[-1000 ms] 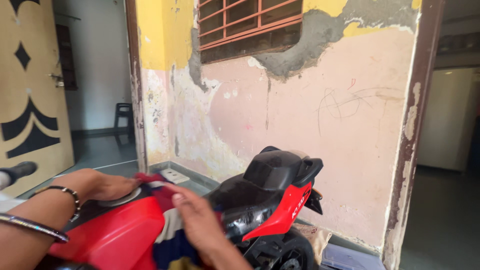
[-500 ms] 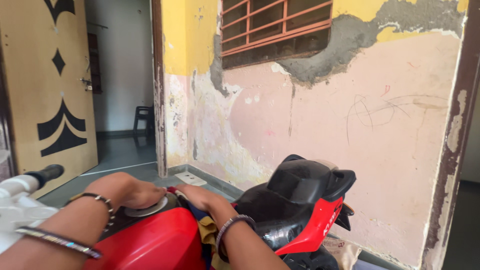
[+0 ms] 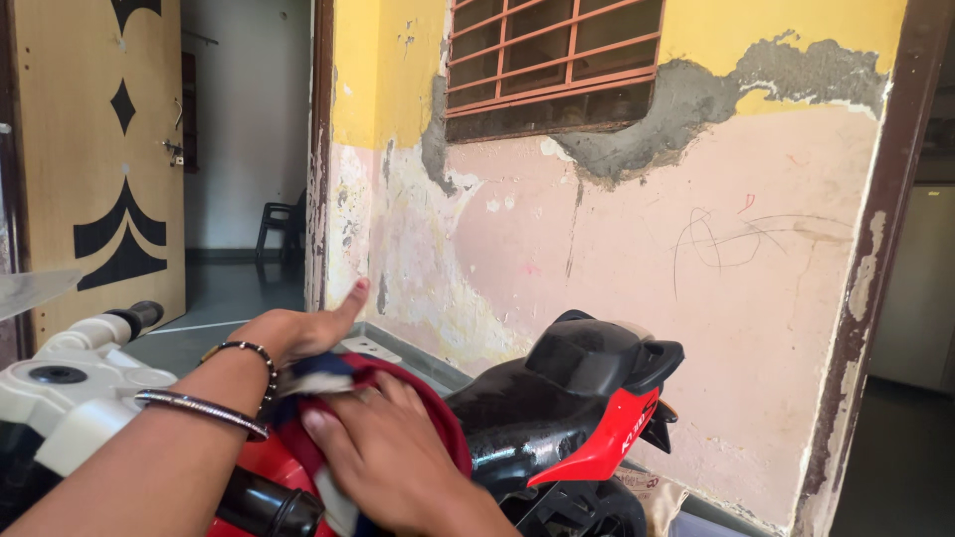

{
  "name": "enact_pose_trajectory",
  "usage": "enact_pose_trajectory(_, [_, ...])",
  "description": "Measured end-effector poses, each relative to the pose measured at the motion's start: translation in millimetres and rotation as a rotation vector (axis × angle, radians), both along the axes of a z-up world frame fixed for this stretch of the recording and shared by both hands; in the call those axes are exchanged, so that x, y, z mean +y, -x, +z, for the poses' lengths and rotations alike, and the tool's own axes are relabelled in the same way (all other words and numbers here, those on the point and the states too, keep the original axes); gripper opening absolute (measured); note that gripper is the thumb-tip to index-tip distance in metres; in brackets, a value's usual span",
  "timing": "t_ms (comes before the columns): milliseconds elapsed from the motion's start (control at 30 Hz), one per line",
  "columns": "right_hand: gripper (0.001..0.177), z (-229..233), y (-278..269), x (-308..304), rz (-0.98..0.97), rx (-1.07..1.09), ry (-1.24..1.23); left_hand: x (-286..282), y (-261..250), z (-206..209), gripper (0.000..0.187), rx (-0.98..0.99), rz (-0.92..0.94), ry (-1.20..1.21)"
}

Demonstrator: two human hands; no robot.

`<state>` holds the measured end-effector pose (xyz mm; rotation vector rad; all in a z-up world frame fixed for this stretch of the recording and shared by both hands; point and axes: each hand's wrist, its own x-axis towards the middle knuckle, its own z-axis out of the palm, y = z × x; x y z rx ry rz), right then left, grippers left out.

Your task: The person wipes the red motorcycle with a multi-colored cloth, focusing on the fuel tank, seat, and side panels. The person repeatedly folds and repositions the cloth while cleaning different sections of the bike.

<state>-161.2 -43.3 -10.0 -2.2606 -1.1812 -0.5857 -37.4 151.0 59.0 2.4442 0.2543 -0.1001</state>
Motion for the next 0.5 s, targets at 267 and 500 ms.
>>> enact_pose_trajectory(267, [0.070,56,-100,87,-0.331,0.337,0.342,13,-46,-4,0.123,-0.336,0.262,0.051])
enact_pose_trajectory(500, [0.073,56,-108,95,-0.447,0.418,0.361,-9,10,21,0.108,-0.262,0.248,-0.150])
